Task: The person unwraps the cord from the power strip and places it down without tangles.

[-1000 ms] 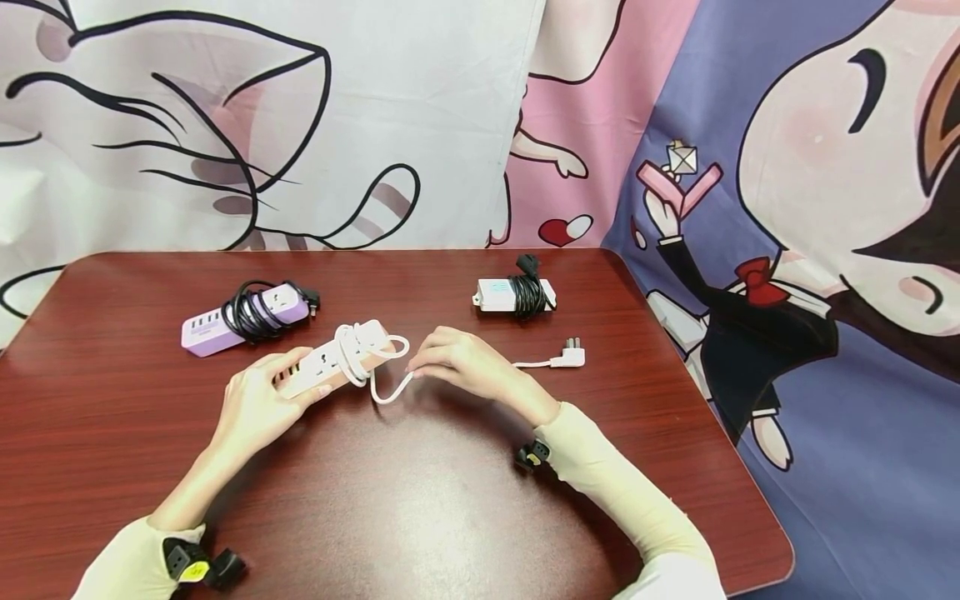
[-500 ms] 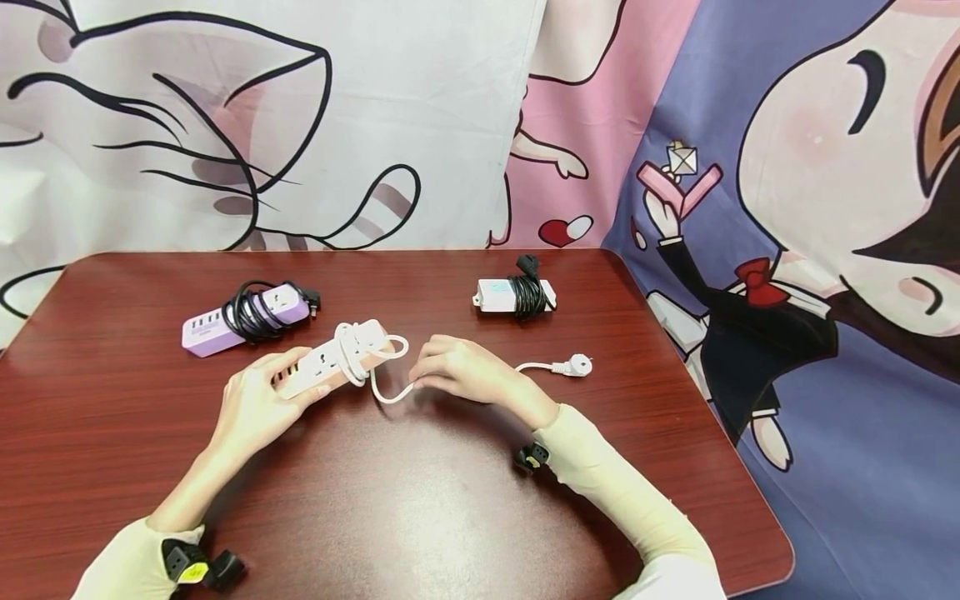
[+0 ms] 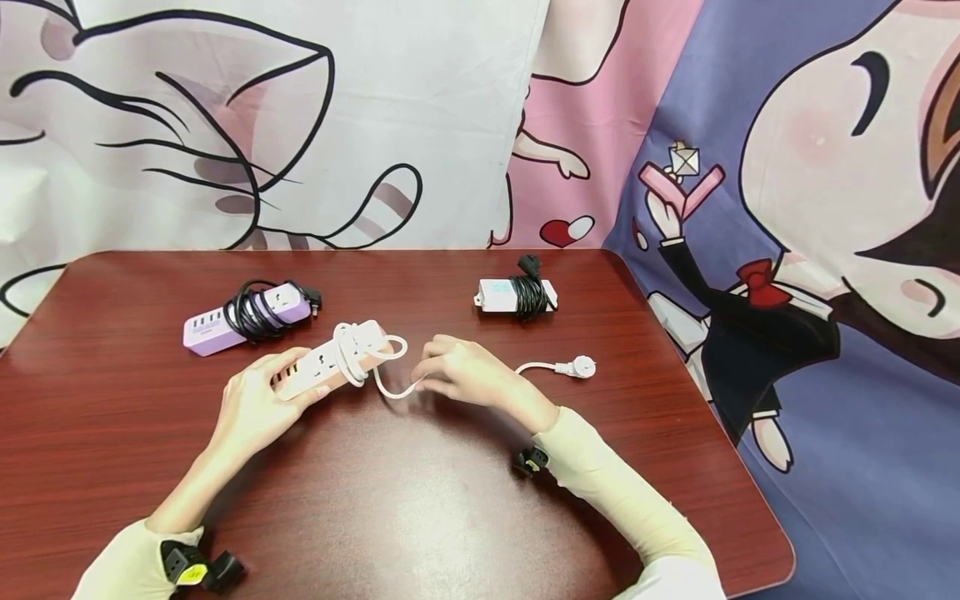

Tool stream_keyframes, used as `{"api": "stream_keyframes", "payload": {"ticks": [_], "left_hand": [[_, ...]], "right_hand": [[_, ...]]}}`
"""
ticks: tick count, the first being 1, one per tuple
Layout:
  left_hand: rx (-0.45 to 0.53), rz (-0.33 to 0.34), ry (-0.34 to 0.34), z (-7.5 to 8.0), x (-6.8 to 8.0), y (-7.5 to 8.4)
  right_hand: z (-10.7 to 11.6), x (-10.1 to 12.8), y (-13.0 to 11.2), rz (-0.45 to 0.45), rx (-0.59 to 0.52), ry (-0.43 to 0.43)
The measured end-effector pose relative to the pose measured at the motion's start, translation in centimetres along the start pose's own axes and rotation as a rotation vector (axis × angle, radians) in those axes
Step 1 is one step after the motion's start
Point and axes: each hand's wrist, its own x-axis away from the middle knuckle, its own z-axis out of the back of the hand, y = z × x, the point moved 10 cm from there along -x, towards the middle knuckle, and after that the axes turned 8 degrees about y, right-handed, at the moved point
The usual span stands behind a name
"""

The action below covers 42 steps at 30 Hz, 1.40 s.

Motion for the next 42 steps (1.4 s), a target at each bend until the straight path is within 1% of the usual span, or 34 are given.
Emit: {"api": "stream_keyframes", "payload": {"ticks": [2,7,20,29,34,38,42], "left_hand": [[0.001,0.001,-0.002,0.0,0.0,0.0],[0.003,-0.001,0.000,0.1,0.0,0.1],[0.003,0.006,-0.014,-0.1,0.0,0.0],[0.002,0.003,-0.028,-0.2,0.0,0.1],[-0.012,-0.007,-0.042,-0.4,0.1,0.1],[-0.006,-0.010,-0.050,-0.5,0.1,0.3],[-0.001,-0.015,-0.058,-0.5,0.2,0.4]], "right_hand": [[0.2,0.0,0.1,-0.004,0.018,0.008],[0.6,0.1,0.8,-0.048,0.053,0.022],[1.6,0.0,2.3,-0.148,0.130,0.121],[3.0,-0.3,3.2,-0.224,0.181,0.199],[3.7,-0.4,3.3,-0.225,0.204,0.246],[4.2,-0.5,3.2,-0.215,0.221,0.287],[4.7,-0.5,3.3,-0.224,0.239,0.313]]}}
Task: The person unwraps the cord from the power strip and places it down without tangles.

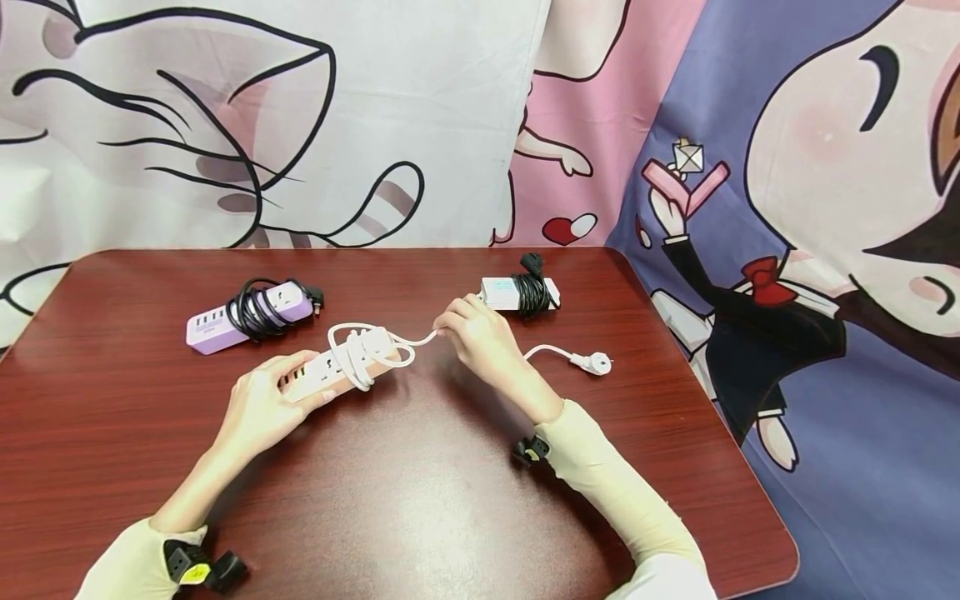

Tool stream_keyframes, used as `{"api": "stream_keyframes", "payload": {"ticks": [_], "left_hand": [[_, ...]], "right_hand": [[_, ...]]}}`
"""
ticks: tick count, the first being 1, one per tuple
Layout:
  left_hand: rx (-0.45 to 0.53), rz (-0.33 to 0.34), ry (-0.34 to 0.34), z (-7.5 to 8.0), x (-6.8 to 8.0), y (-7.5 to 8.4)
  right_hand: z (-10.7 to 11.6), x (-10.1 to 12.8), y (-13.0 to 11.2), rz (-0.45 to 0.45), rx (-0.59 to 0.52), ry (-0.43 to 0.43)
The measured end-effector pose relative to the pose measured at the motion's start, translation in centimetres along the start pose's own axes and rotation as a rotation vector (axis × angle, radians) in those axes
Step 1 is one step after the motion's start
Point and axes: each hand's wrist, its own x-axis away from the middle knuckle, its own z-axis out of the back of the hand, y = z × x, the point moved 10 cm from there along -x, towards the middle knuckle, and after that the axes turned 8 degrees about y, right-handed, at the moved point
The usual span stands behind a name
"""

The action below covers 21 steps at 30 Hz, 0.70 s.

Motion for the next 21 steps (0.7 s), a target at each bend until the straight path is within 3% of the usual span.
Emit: {"api": "stream_keyframes", "payload": {"ticks": [21], "left_hand": [[-0.019,-0.012,-0.027,-0.3,0.0,-0.2]], "right_hand": [[2.7,-0.1,-0.2,-0.001,-0.008,0.131]]}}
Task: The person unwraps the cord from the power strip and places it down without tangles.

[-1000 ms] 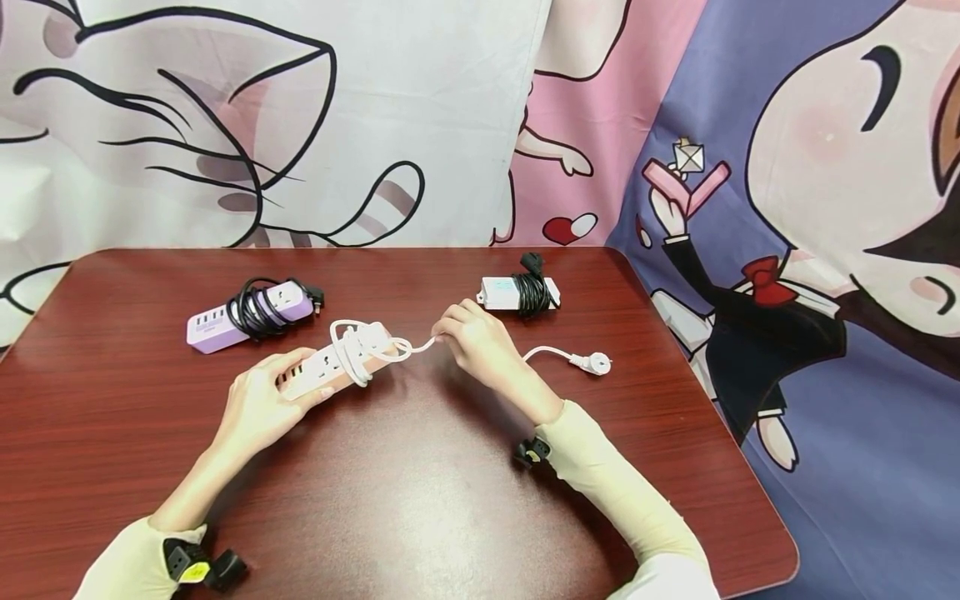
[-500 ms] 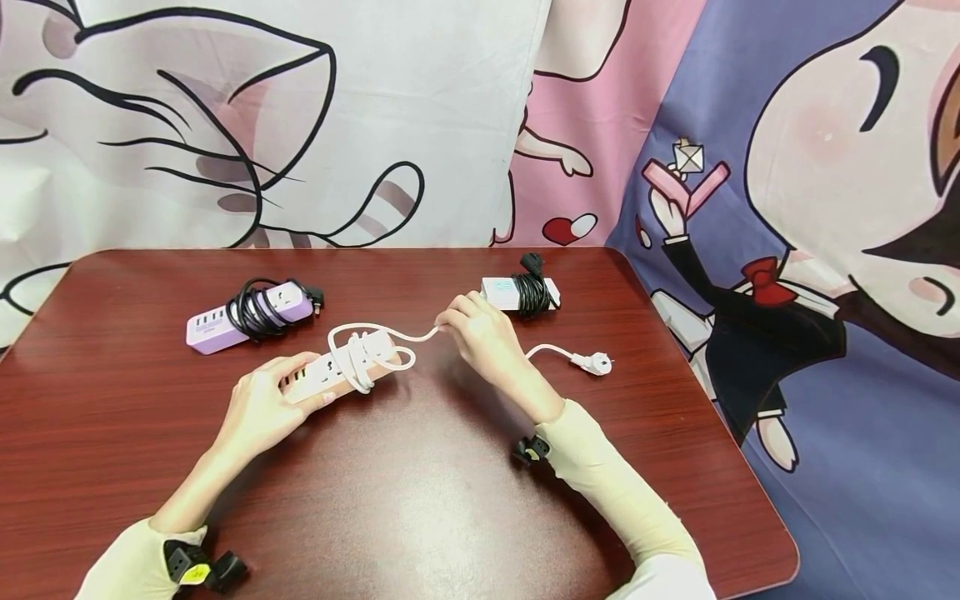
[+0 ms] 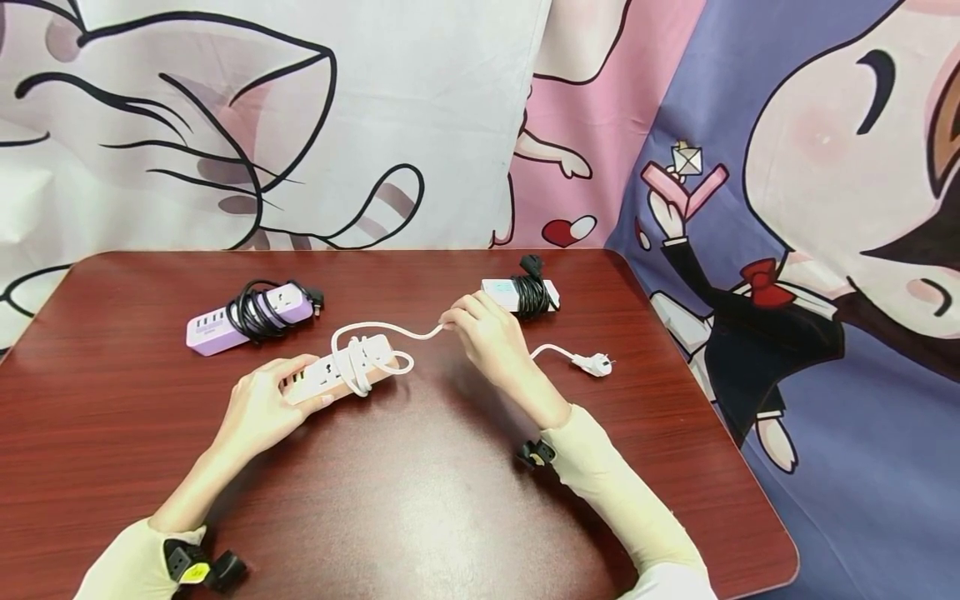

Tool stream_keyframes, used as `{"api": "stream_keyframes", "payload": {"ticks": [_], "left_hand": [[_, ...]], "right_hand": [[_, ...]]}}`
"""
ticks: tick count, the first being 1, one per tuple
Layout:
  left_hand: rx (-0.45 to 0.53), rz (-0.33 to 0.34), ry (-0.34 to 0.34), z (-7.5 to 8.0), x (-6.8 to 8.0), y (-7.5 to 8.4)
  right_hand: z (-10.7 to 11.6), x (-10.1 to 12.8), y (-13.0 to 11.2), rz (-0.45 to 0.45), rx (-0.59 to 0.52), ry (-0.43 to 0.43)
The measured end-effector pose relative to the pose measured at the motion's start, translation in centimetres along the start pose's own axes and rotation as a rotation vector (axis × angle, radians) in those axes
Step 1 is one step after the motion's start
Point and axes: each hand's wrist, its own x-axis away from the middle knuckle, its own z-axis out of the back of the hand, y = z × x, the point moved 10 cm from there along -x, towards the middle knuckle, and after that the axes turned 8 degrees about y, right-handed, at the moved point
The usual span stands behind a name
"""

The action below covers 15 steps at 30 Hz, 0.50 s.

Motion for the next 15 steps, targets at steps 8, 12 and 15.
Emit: {"api": "stream_keyframes", "payload": {"ticks": [8,12,15], "left_hand": [[-0.012,-0.004,0.006,0.1,-0.1,0.0],[-0.016,-0.003,0.006,0.2,-0.2,0.0],[-0.017,-0.007,0.010,0.3,-0.2,0.0]], "right_hand": [[0.8,0.3,-0.2,0.010,0.019,0.012],[1.3,0.3,-0.6,0.031,0.030,0.024],[1.6,0.4,-0.8,0.045,0.034,0.038]]}}
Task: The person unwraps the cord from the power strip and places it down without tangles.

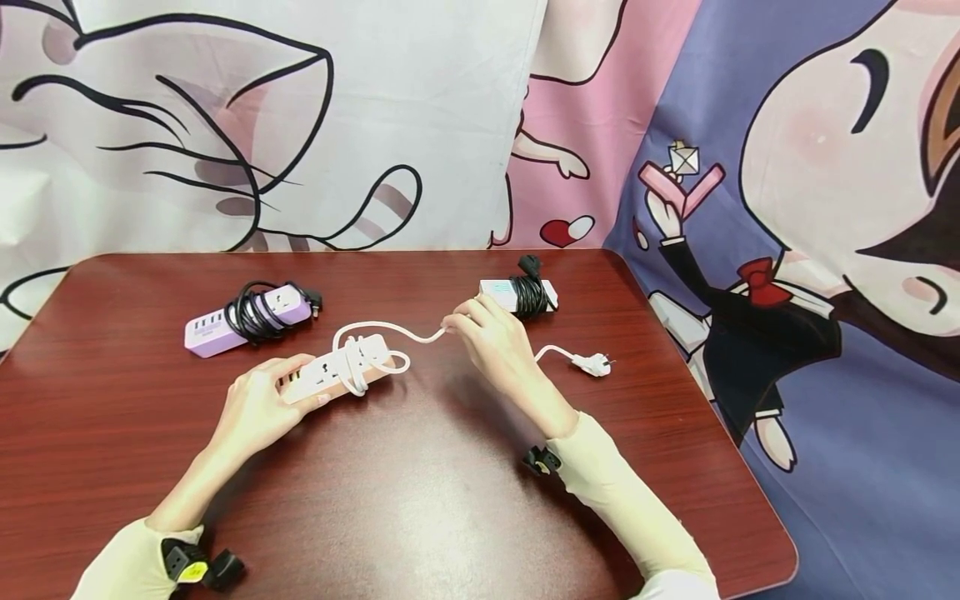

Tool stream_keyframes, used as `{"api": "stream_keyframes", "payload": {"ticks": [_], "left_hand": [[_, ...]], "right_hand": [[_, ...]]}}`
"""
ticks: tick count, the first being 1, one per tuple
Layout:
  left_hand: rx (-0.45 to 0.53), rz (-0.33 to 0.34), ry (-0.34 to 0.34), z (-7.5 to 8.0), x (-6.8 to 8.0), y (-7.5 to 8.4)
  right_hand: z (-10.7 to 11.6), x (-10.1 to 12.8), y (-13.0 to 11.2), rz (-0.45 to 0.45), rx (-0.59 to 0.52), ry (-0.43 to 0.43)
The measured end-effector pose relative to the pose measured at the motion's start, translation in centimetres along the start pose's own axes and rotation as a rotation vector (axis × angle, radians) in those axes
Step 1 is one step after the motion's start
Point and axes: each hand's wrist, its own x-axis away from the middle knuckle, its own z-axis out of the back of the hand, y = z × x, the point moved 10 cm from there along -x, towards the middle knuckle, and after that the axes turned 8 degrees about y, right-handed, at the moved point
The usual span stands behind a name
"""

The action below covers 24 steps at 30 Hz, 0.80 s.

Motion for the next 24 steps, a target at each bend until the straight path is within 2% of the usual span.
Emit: {"api": "stream_keyframes", "payload": {"ticks": [8,24], "left_hand": [[-0.007,-0.007,0.011,0.0,0.0,-0.1],[-0.027,0.034,0.026,0.2,-0.3,-0.8]], "right_hand": [[1.1,0.3,-0.5,0.009,0.000,0.017],[3.0,1.1,-1.6,0.024,-0.043,0.054]]}}
